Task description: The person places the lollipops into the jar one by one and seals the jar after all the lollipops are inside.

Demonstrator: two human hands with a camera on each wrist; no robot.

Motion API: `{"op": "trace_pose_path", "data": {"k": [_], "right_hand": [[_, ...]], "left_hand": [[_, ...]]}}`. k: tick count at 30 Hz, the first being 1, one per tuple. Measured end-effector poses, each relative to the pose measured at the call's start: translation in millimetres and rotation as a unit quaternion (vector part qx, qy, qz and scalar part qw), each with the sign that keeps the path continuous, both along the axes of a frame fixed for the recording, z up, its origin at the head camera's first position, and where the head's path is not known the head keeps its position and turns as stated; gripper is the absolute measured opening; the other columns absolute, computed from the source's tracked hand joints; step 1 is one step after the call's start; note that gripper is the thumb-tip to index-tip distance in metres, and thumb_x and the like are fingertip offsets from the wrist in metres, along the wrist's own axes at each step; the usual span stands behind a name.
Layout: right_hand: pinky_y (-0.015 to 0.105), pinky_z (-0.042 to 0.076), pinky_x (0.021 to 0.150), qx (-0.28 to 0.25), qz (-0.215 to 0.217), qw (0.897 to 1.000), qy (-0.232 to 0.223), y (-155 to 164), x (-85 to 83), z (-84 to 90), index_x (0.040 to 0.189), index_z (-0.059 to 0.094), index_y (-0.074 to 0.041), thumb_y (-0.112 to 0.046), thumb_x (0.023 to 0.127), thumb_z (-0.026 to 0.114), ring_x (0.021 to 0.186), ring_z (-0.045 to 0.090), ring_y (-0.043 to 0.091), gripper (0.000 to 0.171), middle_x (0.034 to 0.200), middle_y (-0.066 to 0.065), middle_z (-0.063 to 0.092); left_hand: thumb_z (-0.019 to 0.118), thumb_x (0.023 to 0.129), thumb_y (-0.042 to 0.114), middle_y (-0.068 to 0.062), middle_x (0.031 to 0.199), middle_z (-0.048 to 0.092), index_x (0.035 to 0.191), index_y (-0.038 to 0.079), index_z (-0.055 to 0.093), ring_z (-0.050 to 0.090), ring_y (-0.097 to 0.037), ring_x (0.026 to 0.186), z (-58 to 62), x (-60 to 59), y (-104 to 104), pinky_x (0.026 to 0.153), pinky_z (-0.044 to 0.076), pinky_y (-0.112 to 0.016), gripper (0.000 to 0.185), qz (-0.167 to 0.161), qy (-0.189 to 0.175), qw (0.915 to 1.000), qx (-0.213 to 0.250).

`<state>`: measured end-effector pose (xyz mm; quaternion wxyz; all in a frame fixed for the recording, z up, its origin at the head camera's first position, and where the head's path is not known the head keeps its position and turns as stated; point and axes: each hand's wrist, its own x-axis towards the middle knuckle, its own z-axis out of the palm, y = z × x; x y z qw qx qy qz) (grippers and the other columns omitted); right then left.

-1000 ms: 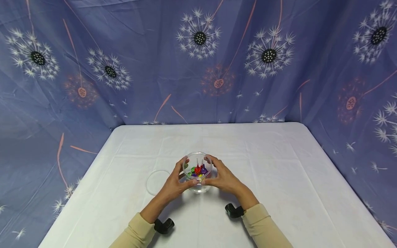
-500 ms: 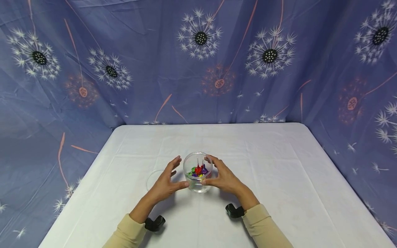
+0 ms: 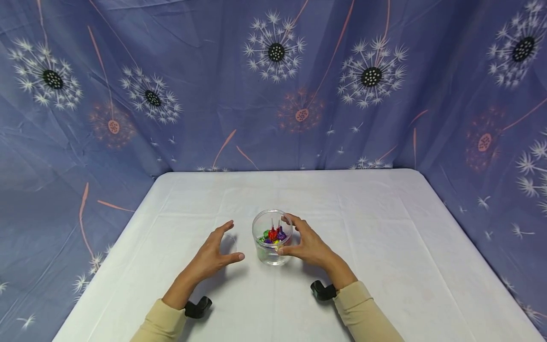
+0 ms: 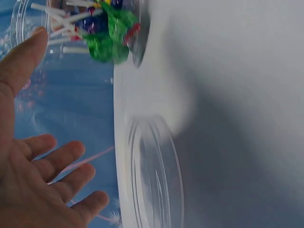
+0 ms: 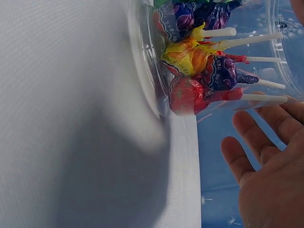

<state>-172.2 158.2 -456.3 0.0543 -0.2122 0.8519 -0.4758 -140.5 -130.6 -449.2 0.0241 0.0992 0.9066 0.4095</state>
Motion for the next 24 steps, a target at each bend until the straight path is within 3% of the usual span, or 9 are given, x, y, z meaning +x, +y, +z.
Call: {"op": "trace_pose_path", "data": {"k": [13, 24], "right_hand": [[0.061, 0.035, 0.102, 0.01, -0.006, 1.0, -0.002, 0, 0.2, 0.2, 0.146, 0.029, -0.021, -0.031, 0.073, 0.081, 0.124, 0.045, 0.035, 0.09, 0.147, 0.005, 0.042], [0.054, 0.039, 0.101, 0.018, -0.012, 1.0, -0.007, 0, 1.2, 1.3, 0.145, 0.03, -0.027, -0.031, 0.072, 0.081, 0.121, 0.047, 0.031, 0.09, 0.144, 0.005, 0.044]], "left_hand": [[0.08, 0.07, 0.045, -0.019, 0.15, 0.034, 0.146, 0.013, 0.033, 0.027, -0.038, 0.141, -12.5, -3.7, -35, 0.11, 0.03, -0.057, 0.095, 0.027, -0.011, 0.9974, -0.067], [0.083, 0.066, 0.044, -0.022, 0.15, 0.03, 0.146, 0.009, 0.031, 0.024, -0.041, 0.141, -23.1, -3.9, -49, 0.11, 0.029, -0.06, 0.102, 0.024, -0.001, 0.9949, -0.098]]}}
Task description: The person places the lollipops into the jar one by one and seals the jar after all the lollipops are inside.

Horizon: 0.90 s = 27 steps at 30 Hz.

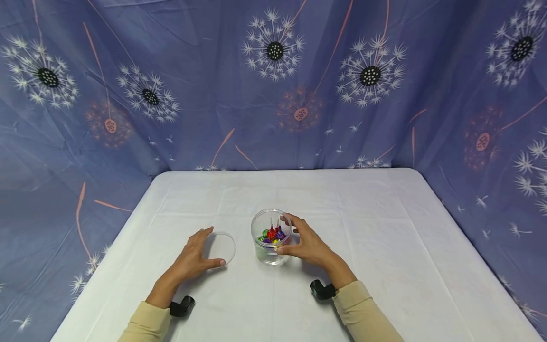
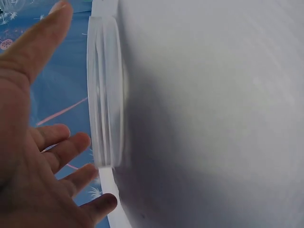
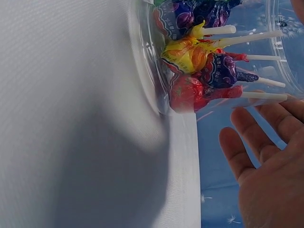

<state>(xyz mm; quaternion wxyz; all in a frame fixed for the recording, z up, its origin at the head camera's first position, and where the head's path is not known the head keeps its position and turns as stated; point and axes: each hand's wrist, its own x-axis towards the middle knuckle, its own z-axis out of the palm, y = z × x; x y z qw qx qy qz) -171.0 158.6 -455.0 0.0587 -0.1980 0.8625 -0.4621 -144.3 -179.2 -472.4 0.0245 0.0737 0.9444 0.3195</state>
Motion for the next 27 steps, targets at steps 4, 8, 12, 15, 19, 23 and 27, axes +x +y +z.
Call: {"op": "trace_pose_path", "data": {"k": [4, 8, 12, 15, 19, 23, 27], "right_hand": [[0.052, 0.039, 0.101, -0.002, 0.002, 1.0, 0.0, -0.6, -0.2, 0.5, 0.145, 0.03, -0.026, -0.03, 0.072, 0.082, 0.122, 0.047, 0.029, 0.089, 0.144, 0.004, 0.044], [0.051, 0.039, 0.099, -0.001, 0.002, 1.0, 0.001, -0.9, 0.0, 1.1, 0.146, 0.03, -0.023, -0.029, 0.072, 0.081, 0.12, 0.047, 0.029, 0.09, 0.144, 0.005, 0.044], [0.05, 0.04, 0.1, -0.005, 0.01, 1.0, 0.008, -0.9, -0.5, 1.3, 0.146, 0.03, -0.019, -0.029, 0.072, 0.081, 0.122, 0.047, 0.028, 0.091, 0.144, 0.005, 0.045], [0.05, 0.039, 0.101, -0.01, 0.018, 1.0, 0.015, -0.5, -1.1, 1.0, 0.147, 0.03, -0.017, -0.03, 0.072, 0.081, 0.124, 0.046, 0.027, 0.091, 0.144, 0.006, 0.044], [0.051, 0.039, 0.102, -0.012, 0.023, 0.999, 0.019, -0.2, -1.6, 0.5, 0.146, 0.03, -0.017, -0.03, 0.073, 0.081, 0.125, 0.046, 0.027, 0.091, 0.144, 0.006, 0.044], [0.052, 0.04, 0.102, -0.014, 0.024, 0.999, 0.021, 0.0, -1.7, 0.4, 0.146, 0.03, -0.016, -0.029, 0.073, 0.081, 0.125, 0.046, 0.027, 0.091, 0.144, 0.006, 0.044], [0.053, 0.039, 0.101, -0.014, 0.025, 0.999, 0.022, 0.1, -1.8, 0.1, 0.146, 0.03, -0.017, -0.03, 0.073, 0.081, 0.125, 0.046, 0.027, 0.091, 0.144, 0.007, 0.044]], "left_hand": [[0.084, 0.063, 0.045, -0.026, 0.148, 0.031, 0.145, 0.006, 0.03, 0.025, -0.042, 0.14, -2.7, 1.0, -3.2, 0.109, 0.028, -0.06, 0.106, -0.005, 0.012, 0.9998, -0.015], [0.085, 0.061, 0.046, -0.028, 0.147, 0.032, 0.145, 0.002, 0.029, 0.025, -0.044, 0.139, -5.4, 1.5, -6.0, 0.11, 0.025, -0.06, 0.11, -0.013, 0.01, 0.9996, -0.023], [0.086, 0.06, 0.046, -0.028, 0.146, 0.032, 0.145, 0.0, 0.028, 0.027, -0.045, 0.138, -7.1, 1.9, -7.7, 0.112, 0.024, -0.059, 0.113, -0.02, 0.001, 0.999, -0.04], [0.086, 0.059, 0.044, -0.028, 0.145, 0.033, 0.144, -0.002, 0.028, 0.029, -0.046, 0.136, -6.9, 2.6, -7.6, 0.111, 0.024, -0.059, 0.113, -0.023, 0.002, 0.9986, -0.048], [0.086, 0.061, 0.041, -0.029, 0.145, 0.034, 0.144, -0.002, 0.029, 0.029, -0.047, 0.135, -6.5, 2.9, -6.5, 0.111, 0.024, -0.06, 0.11, -0.021, 0.009, 0.9984, -0.051], [0.086, 0.062, 0.04, -0.028, 0.143, 0.037, 0.144, -0.002, 0.03, 0.032, -0.046, 0.134, -7.1, 2.8, -6.0, 0.11, 0.026, -0.059, 0.108, -0.02, 0.022, 0.998, -0.056], [0.086, 0.062, 0.039, -0.025, 0.142, 0.039, 0.145, 0.0, 0.029, 0.033, -0.043, 0.134, -6.6, 2.5, -5.7, 0.11, 0.027, -0.058, 0.108, -0.018, 0.029, 0.9979, -0.054]]}}
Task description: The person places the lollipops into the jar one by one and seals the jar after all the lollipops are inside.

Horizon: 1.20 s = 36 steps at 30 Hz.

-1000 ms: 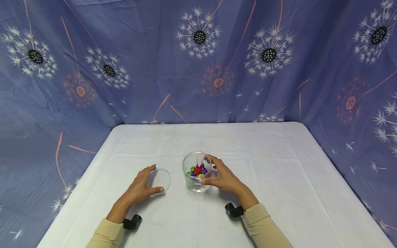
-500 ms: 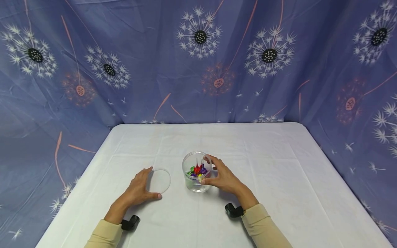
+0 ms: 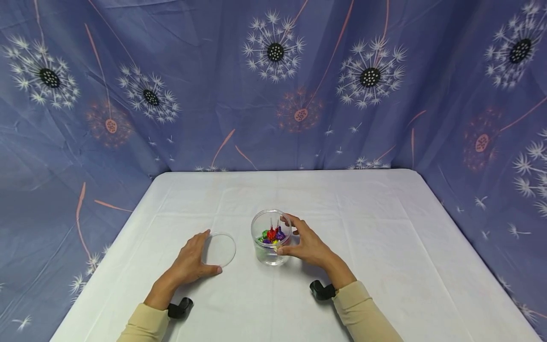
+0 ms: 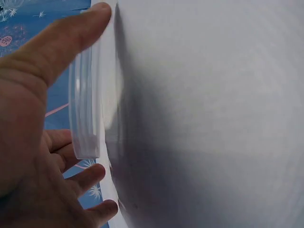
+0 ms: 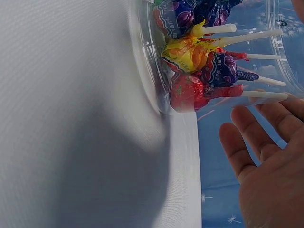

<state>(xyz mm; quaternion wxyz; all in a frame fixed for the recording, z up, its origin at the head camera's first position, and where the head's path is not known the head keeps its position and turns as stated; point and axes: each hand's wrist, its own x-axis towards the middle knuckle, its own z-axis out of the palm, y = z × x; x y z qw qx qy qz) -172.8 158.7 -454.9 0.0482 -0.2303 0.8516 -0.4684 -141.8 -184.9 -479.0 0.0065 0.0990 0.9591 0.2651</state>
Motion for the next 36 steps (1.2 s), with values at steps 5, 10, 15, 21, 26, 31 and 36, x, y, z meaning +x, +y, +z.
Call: {"op": "trace_pose_path", "data": {"k": [5, 10, 15, 21, 26, 31, 36], "right_hand": [[0.053, 0.04, 0.101, -0.003, -0.001, 1.0, 0.001, 1, -0.2, -2.0, 0.146, 0.03, -0.017, -0.031, 0.073, 0.081, 0.126, 0.046, 0.027, 0.09, 0.144, 0.006, 0.044], [0.054, 0.039, 0.101, -0.009, 0.001, 1.0, 0.003, 1, -0.9, -3.5, 0.146, 0.031, -0.015, -0.029, 0.072, 0.081, 0.126, 0.045, 0.028, 0.091, 0.144, 0.007, 0.044], [0.055, 0.039, 0.102, -0.008, 0.002, 1.0, 0.0, 1, -1.1, -3.0, 0.146, 0.03, -0.016, -0.029, 0.072, 0.081, 0.127, 0.045, 0.027, 0.091, 0.145, 0.006, 0.043], [0.054, 0.039, 0.102, -0.004, -0.001, 1.0, -0.001, 1, -0.6, -2.1, 0.146, 0.03, -0.019, -0.03, 0.072, 0.081, 0.127, 0.045, 0.027, 0.091, 0.145, 0.006, 0.043], [0.053, 0.039, 0.102, -0.003, -0.001, 1.0, 0.001, 1, -0.8, -2.7, 0.146, 0.03, -0.017, -0.034, 0.072, 0.081, 0.127, 0.045, 0.026, 0.092, 0.144, 0.006, 0.044], [0.049, 0.04, 0.102, 0.002, -0.003, 1.0, 0.0, 1, -0.2, -2.5, 0.146, 0.03, -0.021, -0.039, 0.071, 0.08, 0.127, 0.045, 0.025, 0.091, 0.144, 0.005, 0.044], [0.049, 0.04, 0.102, 0.004, -0.008, 1.0, -0.004, 1, 0.2, -2.5, 0.146, 0.03, -0.023, -0.038, 0.071, 0.081, 0.126, 0.045, 0.025, 0.091, 0.144, 0.004, 0.044]], "left_hand": [[0.086, 0.063, 0.039, -0.02, 0.143, 0.039, 0.147, 0.004, 0.025, 0.032, -0.038, 0.135, 7.7, -0.6, 3, 0.11, 0.029, -0.056, 0.109, 0.006, 0.0, 0.9999, 0.012], [0.086, 0.062, 0.039, -0.017, 0.143, 0.04, 0.147, 0.006, 0.025, 0.036, -0.034, 0.133, 21.5, -1.8, 9, 0.109, 0.031, -0.055, 0.11, -0.002, 0.015, 0.9996, 0.026], [0.086, 0.061, 0.041, -0.014, 0.143, 0.039, 0.148, 0.007, 0.024, 0.037, -0.031, 0.133, 34.2, -1.4, 17, 0.108, 0.033, -0.052, 0.111, -0.012, 0.028, 0.999, 0.034], [0.086, 0.062, 0.04, -0.013, 0.145, 0.037, 0.149, 0.008, 0.022, 0.036, -0.03, 0.134, 47.0, -0.9, 25, 0.109, 0.034, -0.051, 0.113, -0.026, 0.037, 0.9982, 0.039], [0.087, 0.062, 0.04, -0.013, 0.145, 0.037, 0.149, 0.008, 0.022, 0.036, -0.03, 0.135, 53.5, -0.7, 29, 0.109, 0.035, -0.05, 0.113, -0.035, 0.047, 0.9974, 0.041], [0.087, 0.061, 0.039, -0.014, 0.145, 0.038, 0.149, 0.008, 0.023, 0.037, -0.031, 0.134, 58.8, 0.8, 33, 0.109, 0.035, -0.05, 0.113, -0.043, 0.052, 0.9968, 0.043], [0.087, 0.061, 0.04, -0.014, 0.144, 0.039, 0.148, 0.007, 0.025, 0.038, -0.032, 0.133, 63.5, 1.7, 38, 0.109, 0.034, -0.052, 0.112, -0.05, 0.059, 0.9962, 0.041]]}}
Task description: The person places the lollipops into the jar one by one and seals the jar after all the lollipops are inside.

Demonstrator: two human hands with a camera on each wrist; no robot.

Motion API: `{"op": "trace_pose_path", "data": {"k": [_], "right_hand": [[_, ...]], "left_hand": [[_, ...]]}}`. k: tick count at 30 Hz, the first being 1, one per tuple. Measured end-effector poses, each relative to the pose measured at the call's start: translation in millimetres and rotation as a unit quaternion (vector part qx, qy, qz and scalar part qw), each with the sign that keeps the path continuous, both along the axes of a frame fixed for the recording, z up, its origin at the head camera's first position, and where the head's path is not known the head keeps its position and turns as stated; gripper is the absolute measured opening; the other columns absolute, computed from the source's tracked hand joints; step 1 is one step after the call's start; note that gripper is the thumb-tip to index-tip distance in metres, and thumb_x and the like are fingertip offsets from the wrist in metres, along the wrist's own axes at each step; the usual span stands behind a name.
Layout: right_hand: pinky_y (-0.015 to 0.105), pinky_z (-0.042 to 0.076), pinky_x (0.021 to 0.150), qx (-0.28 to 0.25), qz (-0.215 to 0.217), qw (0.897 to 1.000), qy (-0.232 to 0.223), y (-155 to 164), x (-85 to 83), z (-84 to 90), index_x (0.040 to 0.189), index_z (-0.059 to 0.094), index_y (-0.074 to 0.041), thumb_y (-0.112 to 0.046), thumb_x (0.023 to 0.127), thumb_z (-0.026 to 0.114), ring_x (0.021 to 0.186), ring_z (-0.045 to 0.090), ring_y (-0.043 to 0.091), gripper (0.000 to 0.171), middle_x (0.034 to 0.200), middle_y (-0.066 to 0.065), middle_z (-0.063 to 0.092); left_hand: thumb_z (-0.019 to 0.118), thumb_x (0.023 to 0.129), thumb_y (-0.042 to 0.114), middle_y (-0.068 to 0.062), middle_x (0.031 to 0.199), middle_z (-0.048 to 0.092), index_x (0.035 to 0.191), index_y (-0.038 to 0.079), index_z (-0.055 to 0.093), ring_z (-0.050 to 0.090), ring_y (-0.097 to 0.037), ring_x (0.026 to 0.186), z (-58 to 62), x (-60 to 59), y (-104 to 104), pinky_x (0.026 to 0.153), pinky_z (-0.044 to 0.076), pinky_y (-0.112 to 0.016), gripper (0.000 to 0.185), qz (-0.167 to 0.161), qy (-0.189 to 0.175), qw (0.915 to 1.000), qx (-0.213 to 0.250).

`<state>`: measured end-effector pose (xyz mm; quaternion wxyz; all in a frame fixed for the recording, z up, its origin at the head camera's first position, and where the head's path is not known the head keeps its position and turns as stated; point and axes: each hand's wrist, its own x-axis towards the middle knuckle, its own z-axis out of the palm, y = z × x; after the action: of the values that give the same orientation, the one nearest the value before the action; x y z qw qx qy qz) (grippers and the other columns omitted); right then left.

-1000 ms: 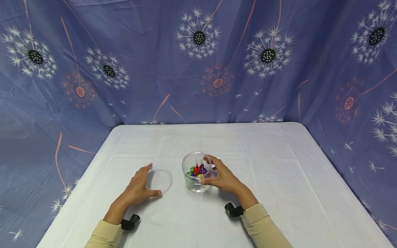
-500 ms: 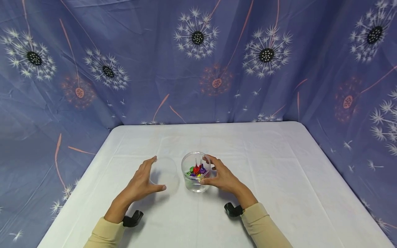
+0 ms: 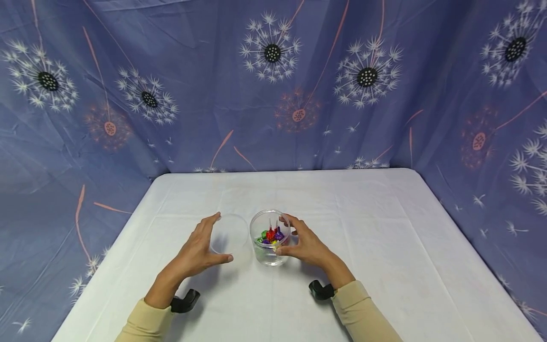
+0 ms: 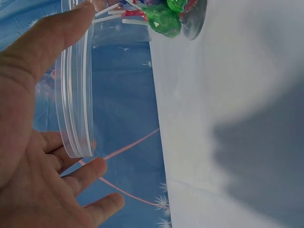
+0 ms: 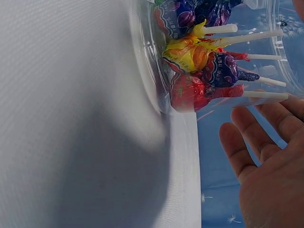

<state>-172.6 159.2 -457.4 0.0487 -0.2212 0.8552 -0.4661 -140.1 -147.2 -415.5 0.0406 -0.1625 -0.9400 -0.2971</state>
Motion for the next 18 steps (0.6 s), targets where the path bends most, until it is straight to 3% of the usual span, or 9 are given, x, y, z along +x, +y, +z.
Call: {"op": "trace_pose_path", "data": {"k": [9, 18], "right_hand": [[0.049, 0.04, 0.101, -0.002, 0.002, 1.0, 0.003, 1, -1.0, -1.7, 0.147, 0.03, -0.016, -0.037, 0.071, 0.081, 0.126, 0.046, 0.026, 0.093, 0.144, 0.005, 0.044], [0.051, 0.04, 0.102, -0.006, 0.005, 1.0, 0.008, 0, -1.7, -2.6, 0.146, 0.03, -0.015, -0.034, 0.072, 0.081, 0.127, 0.045, 0.026, 0.092, 0.143, 0.006, 0.045]], "left_hand": [[0.088, 0.06, 0.039, -0.014, 0.142, 0.04, 0.147, 0.006, 0.026, 0.04, -0.032, 0.131, 6.3, 0.5, 4, 0.107, 0.036, -0.052, 0.112, -0.002, 0.014, 0.9999, -0.006], [0.086, 0.065, 0.037, -0.005, 0.148, 0.031, 0.151, 0.021, 0.016, 0.029, -0.028, 0.14, 13.3, -1.6, 2, 0.108, 0.035, -0.054, 0.111, -0.011, -0.041, 0.9961, 0.078]]}}
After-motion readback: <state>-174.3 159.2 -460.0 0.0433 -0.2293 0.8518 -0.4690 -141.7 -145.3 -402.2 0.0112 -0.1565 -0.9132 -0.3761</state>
